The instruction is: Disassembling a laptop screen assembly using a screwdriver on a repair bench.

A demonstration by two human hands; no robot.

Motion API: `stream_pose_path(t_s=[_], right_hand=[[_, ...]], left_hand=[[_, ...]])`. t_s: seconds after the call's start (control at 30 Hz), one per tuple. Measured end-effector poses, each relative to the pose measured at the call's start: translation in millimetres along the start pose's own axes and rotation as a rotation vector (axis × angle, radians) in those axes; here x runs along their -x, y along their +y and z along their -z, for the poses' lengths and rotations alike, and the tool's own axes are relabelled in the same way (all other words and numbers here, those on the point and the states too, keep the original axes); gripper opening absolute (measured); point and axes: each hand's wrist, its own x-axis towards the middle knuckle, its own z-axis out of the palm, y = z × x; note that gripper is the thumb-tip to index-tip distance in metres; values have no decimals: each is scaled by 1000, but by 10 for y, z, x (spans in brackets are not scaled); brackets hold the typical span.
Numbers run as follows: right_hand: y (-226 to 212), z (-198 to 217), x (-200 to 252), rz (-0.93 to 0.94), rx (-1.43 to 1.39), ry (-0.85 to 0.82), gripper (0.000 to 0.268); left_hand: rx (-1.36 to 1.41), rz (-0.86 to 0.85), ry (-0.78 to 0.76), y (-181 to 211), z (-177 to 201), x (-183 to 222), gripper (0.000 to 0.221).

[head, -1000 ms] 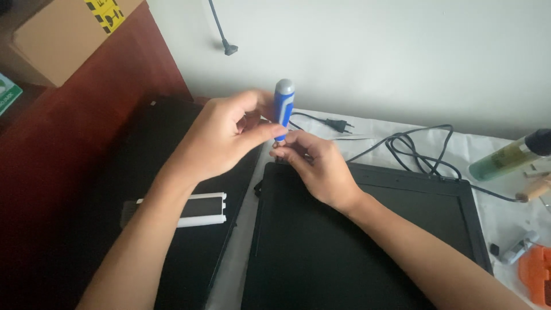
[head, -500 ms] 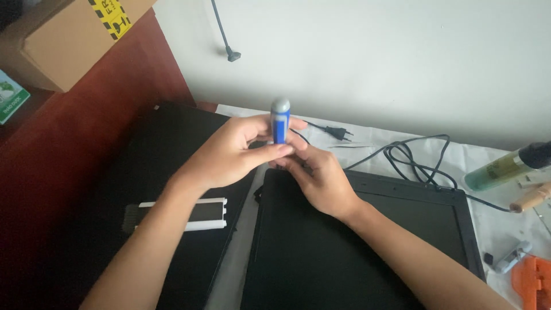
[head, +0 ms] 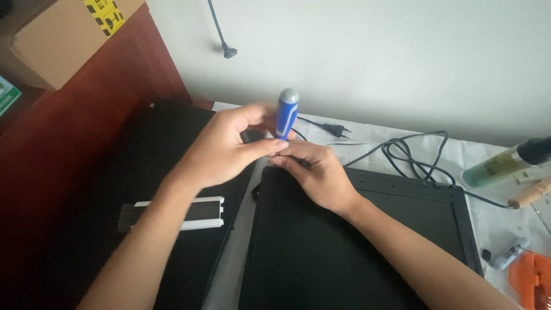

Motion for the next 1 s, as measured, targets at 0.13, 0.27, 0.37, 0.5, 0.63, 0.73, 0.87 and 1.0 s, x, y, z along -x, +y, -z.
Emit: stream_pose_path(t_s=[0.13,0.27,0.37,0.5,0.63,0.73,0.87,1.0], right_hand=[[55,-8,18,-53,23,23,15],[62,-1,27,-104,38,31,9],[-1,11,27,-113,45,10,12],[29,-5,21,-115,71,14,15],[-11,4,12,-35,76,25,5],[-8,9,10,-3,48,14,14],[38,-12,23,5,180,-14,13],[-18,-35,-3,-125,246,28,24]], left_hand=[[-239,-97,220,-165,-194,-25,24],[-97,-32,53,-96,-108,-8,27],[26,106,-91,31,4,-5,30],[-213,75,152,-22,-113,-15,26],[-232,-41,160,-113,-166,0,36],[-4,48,-111,-29,-22,-7,37],[-25,139,-10,-29,9,-11,22],[-194,-30,167,-66,-163,-9,20]])
